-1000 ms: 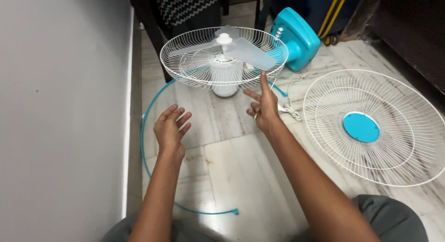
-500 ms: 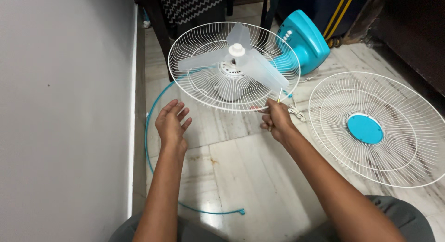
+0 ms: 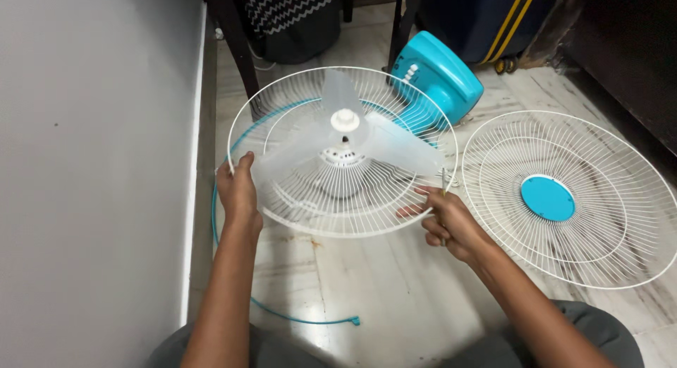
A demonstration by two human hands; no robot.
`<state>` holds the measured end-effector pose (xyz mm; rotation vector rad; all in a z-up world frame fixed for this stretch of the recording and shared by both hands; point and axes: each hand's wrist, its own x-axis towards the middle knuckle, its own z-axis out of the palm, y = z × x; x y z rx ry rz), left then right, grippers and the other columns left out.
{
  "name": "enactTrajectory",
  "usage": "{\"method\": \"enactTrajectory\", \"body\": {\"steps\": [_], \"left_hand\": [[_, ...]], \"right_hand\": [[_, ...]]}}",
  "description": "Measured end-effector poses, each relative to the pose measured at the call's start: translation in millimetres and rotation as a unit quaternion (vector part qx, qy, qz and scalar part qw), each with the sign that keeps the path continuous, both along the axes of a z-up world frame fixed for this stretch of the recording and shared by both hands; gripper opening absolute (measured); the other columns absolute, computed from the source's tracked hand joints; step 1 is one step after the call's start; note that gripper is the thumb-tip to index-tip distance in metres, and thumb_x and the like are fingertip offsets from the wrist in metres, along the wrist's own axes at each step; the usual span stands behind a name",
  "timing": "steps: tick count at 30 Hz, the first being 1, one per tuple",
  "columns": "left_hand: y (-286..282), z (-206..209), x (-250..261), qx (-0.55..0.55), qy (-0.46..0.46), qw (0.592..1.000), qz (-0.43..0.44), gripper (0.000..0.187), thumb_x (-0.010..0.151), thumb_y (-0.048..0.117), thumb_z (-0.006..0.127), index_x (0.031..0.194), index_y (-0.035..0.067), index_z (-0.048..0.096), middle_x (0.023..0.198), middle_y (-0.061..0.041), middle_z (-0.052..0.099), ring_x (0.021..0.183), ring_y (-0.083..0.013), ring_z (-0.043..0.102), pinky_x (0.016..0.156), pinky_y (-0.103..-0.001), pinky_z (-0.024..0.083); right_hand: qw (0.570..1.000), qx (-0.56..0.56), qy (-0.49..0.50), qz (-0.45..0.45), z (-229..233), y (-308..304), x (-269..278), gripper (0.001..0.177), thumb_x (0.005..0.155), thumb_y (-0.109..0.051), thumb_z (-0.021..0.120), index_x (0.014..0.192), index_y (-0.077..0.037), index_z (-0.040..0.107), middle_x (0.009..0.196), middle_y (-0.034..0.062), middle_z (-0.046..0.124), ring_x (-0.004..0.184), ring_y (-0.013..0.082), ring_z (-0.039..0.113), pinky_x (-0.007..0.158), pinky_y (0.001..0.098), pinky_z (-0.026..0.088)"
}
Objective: The person disassembles a standing fan by removing the front grill, fan blades, and rear grill. They use a screwdriver to loosen screws and detach components, placing them aside on the floor.
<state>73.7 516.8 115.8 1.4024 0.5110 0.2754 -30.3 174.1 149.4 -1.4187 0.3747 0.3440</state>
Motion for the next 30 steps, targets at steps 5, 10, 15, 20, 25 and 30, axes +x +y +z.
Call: {"method": "enactTrajectory", "body": {"steps": [5,10,15,20,25,30], "left_hand": [[-4,16,-27,0.279,0.025,0.96,-0.021,0.093,0.082,0.039,0.078,0.153,0.001,0.033,0.155,-0.033,0.032,0.147,-0.0441,0.025,0.119,-0.06,0.019],[-20,34,-41,0.495,-0.024,0.865,-0.085,0.082,0.082,0.039,0.081,0.147,0.002,0.047,0.161,-0.033,0.024,0.151,-0.0473,0.009,0.12,-0.06,0.01],[-45,37,-47,0.432,-0.116,0.867,-0.218,0.075,0.082,0.051,0.078,0.139,0.007,0.06,0.162,-0.026,0.033,0.154,-0.0415,0.023,0.123,-0.053,0.028],[-69,45,-56,0.459,-0.135,0.827,-0.296,0.068,0.082,0.051,0.076,0.136,0.011,0.063,0.162,-0.018,0.034,0.155,-0.0378,0.017,0.119,-0.056,0.025],[-79,52,-66,0.44,-0.193,0.785,-0.392,0.045,0.1,0.041,0.055,0.135,0.014,0.066,0.156,-0.01,0.049,0.156,-0.035,0.022,0.123,-0.055,0.021],[-80,55,-71,0.447,-0.191,0.773,-0.407,0.041,0.104,0.036,0.046,0.134,0.015,0.066,0.141,-0.006,0.065,0.149,-0.0332,0.037,0.127,-0.056,0.011]], "right_hand": [[1.0,-0.01,0.02,0.018,-10,-20,-24,0.054,0.093,-0.012,0.032,0.145,-0.005,0.043,0.104,0.0215,0.074,0.039,0.007,0.023,0.036,0.0263,0.028],[0.999,0.001,0.028,0.019,-22,-50,-40,0.054,0.093,-0.01,0.035,0.146,0.0,0.045,0.104,0.0246,0.072,0.037,0.0059,0.022,0.032,0.0258,0.027],[0.996,-0.018,0.054,0.067,-18,-85,-57,0.052,0.095,-0.012,0.038,0.146,-0.006,0.048,0.105,0.0298,0.075,0.034,0.0059,0.025,0.03,0.0254,0.031],[0.992,-0.016,0.076,0.104,-15,-106,-68,0.058,0.089,-0.007,0.038,0.146,-0.008,0.048,0.105,0.0321,0.076,0.033,0.004,0.027,0.028,0.0237,0.031],[0.989,-0.02,0.084,0.119,-14,-113,-66,0.065,0.085,-0.01,0.044,0.15,-0.012,0.05,0.102,0.0296,0.079,0.031,0.0037,0.027,0.027,0.0247,0.03],[0.974,-0.219,0.059,0.018,-6,-108,-62,0.05,0.092,-0.036,0.068,0.131,-0.005,0.061,0.085,0.0211,0.08,0.034,0.0108,0.034,0.032,0.0294,0.031]]}}
